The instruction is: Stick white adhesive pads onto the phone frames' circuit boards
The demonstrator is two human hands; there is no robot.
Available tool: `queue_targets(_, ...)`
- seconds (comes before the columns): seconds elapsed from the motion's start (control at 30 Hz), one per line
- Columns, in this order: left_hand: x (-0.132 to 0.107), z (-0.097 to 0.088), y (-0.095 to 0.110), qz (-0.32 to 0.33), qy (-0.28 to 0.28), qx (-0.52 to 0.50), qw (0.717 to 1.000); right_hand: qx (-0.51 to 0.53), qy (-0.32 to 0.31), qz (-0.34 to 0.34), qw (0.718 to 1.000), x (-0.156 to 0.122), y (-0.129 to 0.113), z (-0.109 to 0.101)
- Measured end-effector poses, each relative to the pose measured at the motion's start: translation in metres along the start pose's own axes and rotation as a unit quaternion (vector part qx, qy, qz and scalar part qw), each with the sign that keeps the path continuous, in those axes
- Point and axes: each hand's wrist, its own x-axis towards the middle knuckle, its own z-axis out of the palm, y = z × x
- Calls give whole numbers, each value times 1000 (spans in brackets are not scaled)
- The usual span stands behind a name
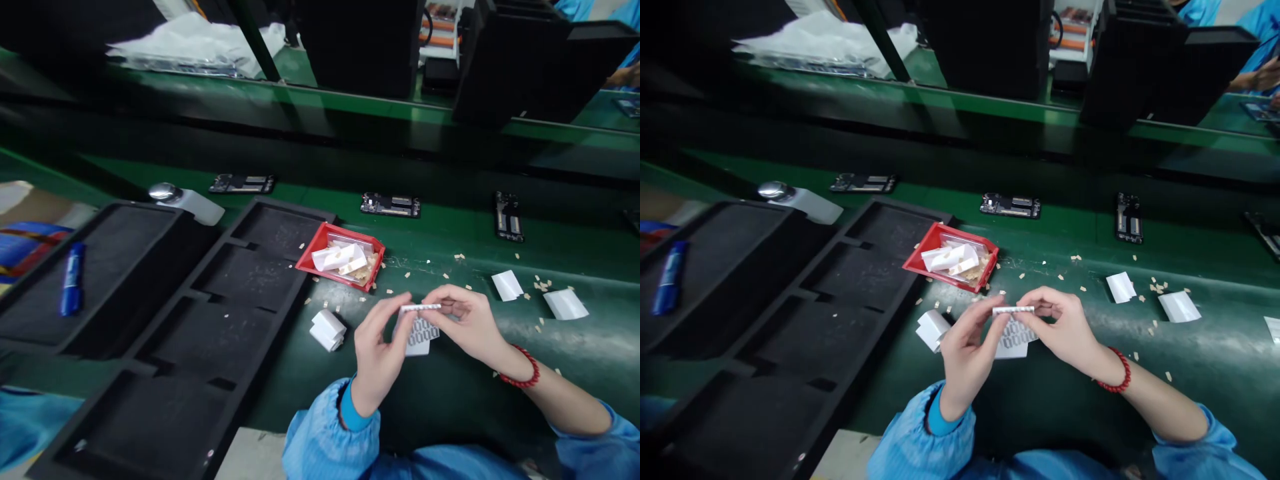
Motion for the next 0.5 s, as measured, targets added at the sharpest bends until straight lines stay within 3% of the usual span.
queue_targets(0.1, 2, -2, 4, 23, -16, 6, 1000, 17, 2, 12, 1000, -2, -4, -1)
queue_targets(0.5, 7, 2, 5, -44, -41, -1, 998, 16, 31, 3, 999, -8, 5, 2)
